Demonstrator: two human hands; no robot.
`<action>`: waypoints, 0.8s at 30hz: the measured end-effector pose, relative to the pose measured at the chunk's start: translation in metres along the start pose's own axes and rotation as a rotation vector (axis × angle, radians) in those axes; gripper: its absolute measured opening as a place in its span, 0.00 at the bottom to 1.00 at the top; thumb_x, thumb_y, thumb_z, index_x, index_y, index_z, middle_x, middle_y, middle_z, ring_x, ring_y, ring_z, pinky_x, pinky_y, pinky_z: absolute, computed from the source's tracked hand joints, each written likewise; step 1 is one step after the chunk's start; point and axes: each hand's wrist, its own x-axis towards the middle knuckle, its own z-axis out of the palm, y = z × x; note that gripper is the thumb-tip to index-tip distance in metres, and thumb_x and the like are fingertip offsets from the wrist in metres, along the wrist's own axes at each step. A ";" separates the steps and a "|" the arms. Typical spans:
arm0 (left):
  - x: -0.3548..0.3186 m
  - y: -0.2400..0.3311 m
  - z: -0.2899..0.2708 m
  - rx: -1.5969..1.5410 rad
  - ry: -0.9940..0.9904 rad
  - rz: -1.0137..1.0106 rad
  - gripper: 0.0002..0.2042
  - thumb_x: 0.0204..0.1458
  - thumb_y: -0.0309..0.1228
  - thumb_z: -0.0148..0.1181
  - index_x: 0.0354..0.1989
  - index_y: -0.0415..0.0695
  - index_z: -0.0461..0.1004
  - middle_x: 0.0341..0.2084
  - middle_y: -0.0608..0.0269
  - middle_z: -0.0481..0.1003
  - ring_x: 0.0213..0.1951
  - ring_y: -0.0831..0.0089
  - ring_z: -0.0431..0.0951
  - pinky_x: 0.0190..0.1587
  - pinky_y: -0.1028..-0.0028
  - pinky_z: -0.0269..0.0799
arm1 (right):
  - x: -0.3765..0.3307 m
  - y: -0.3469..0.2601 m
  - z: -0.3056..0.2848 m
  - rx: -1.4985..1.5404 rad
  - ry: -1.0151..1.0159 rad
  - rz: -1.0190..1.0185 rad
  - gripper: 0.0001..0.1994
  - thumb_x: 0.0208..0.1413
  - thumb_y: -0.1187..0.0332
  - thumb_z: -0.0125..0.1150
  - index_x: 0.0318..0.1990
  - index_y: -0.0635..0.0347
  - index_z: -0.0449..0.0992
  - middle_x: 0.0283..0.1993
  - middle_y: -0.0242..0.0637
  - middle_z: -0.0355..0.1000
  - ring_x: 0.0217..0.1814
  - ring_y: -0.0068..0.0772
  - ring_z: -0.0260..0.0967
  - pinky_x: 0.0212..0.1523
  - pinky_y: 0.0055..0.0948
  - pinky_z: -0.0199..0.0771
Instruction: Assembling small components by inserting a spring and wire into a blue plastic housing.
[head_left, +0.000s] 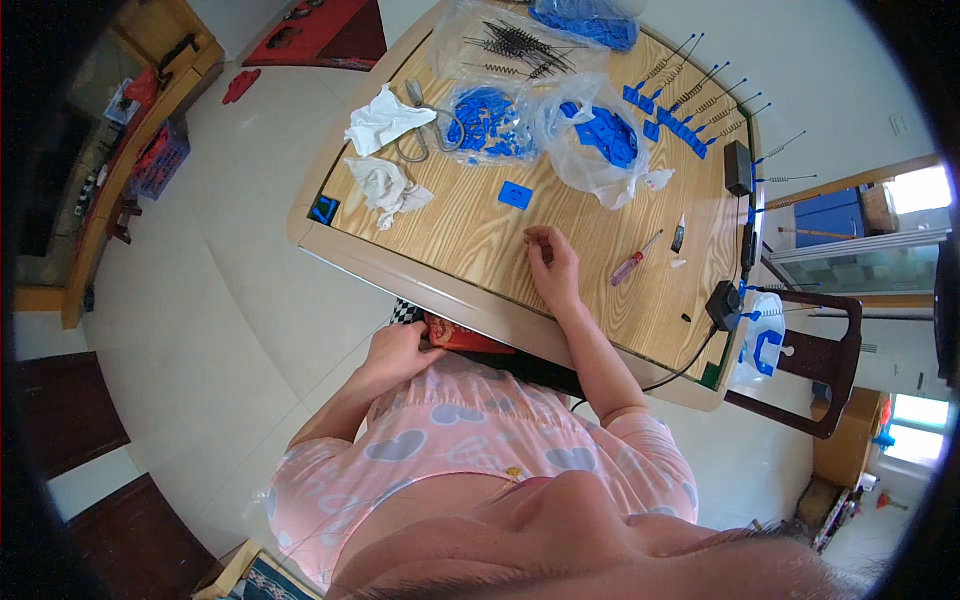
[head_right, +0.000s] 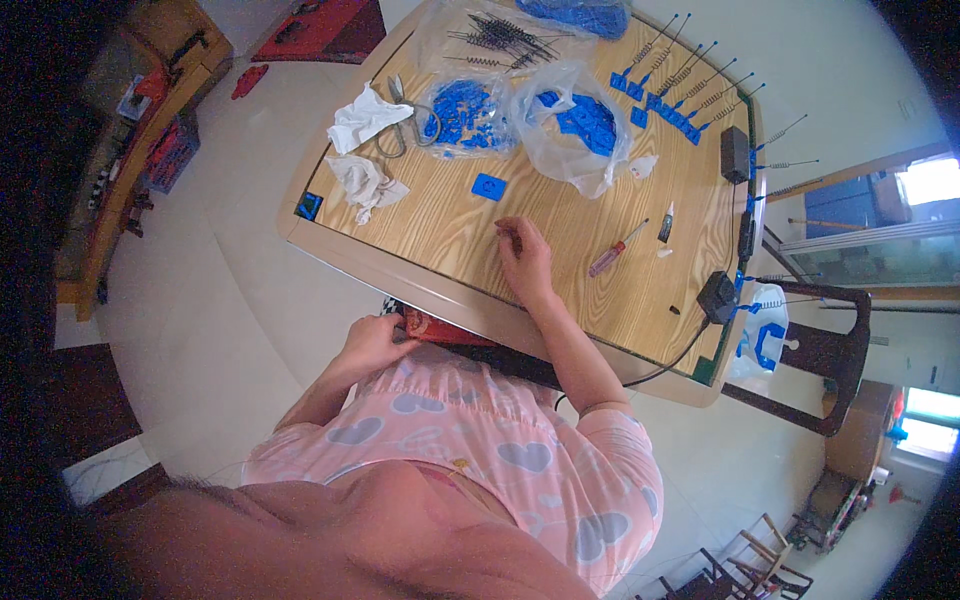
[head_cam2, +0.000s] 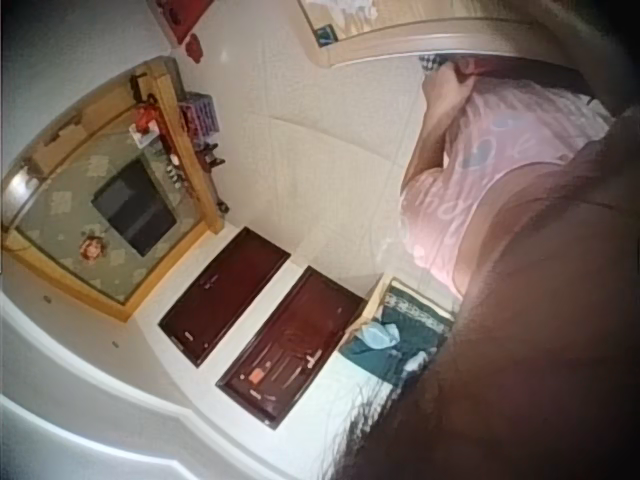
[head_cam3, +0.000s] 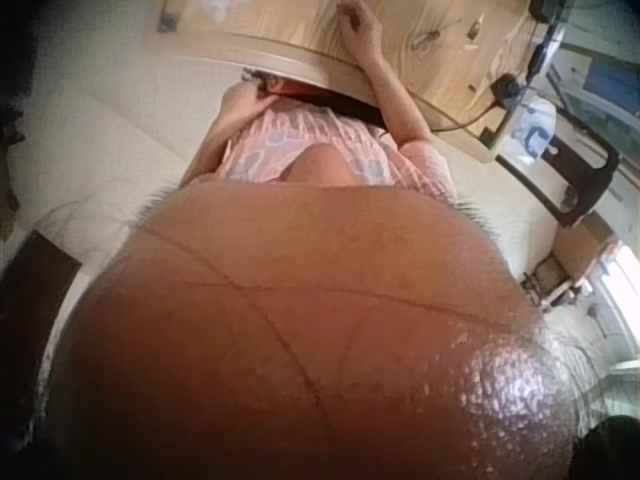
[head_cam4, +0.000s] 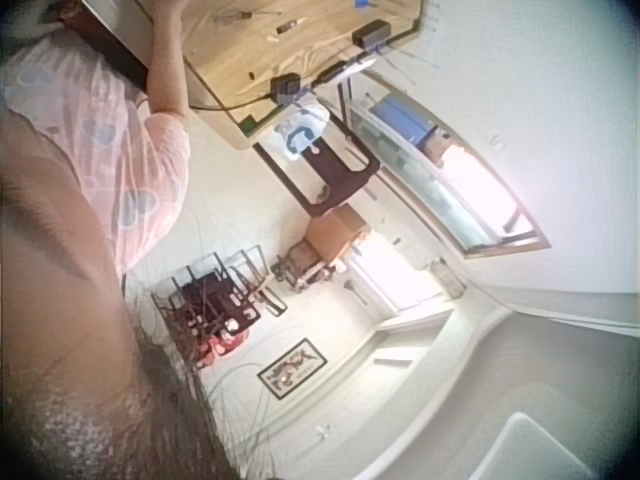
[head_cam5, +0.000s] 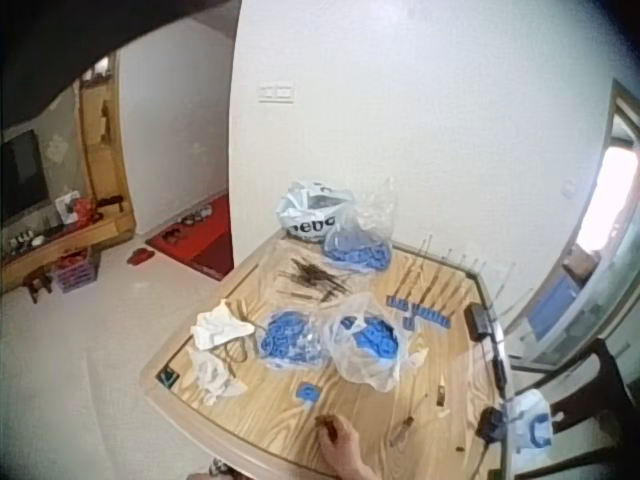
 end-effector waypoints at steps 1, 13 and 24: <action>0.000 0.000 0.000 -0.003 0.002 0.004 0.23 0.40 0.49 0.64 0.38 0.42 0.77 0.28 0.51 0.79 0.33 0.52 0.79 0.39 0.58 0.73 | 0.000 0.000 0.000 0.004 -0.001 0.011 0.07 0.54 0.79 0.52 0.40 0.63 0.72 0.35 0.41 0.73 0.35 0.32 0.73 0.37 0.27 0.71; 0.000 0.000 0.002 0.021 0.021 0.008 0.23 0.41 0.49 0.65 0.36 0.42 0.77 0.26 0.51 0.78 0.32 0.52 0.78 0.37 0.58 0.73 | 0.000 0.004 0.002 0.020 0.014 -0.012 0.07 0.54 0.79 0.52 0.40 0.63 0.73 0.35 0.41 0.73 0.35 0.32 0.73 0.35 0.27 0.71; 0.001 -0.002 0.004 0.023 0.007 -0.002 0.23 0.41 0.49 0.65 0.36 0.42 0.77 0.25 0.52 0.78 0.32 0.53 0.79 0.37 0.58 0.73 | -0.001 0.005 0.002 0.010 0.012 -0.003 0.07 0.54 0.78 0.52 0.41 0.64 0.73 0.35 0.41 0.72 0.34 0.32 0.72 0.35 0.27 0.70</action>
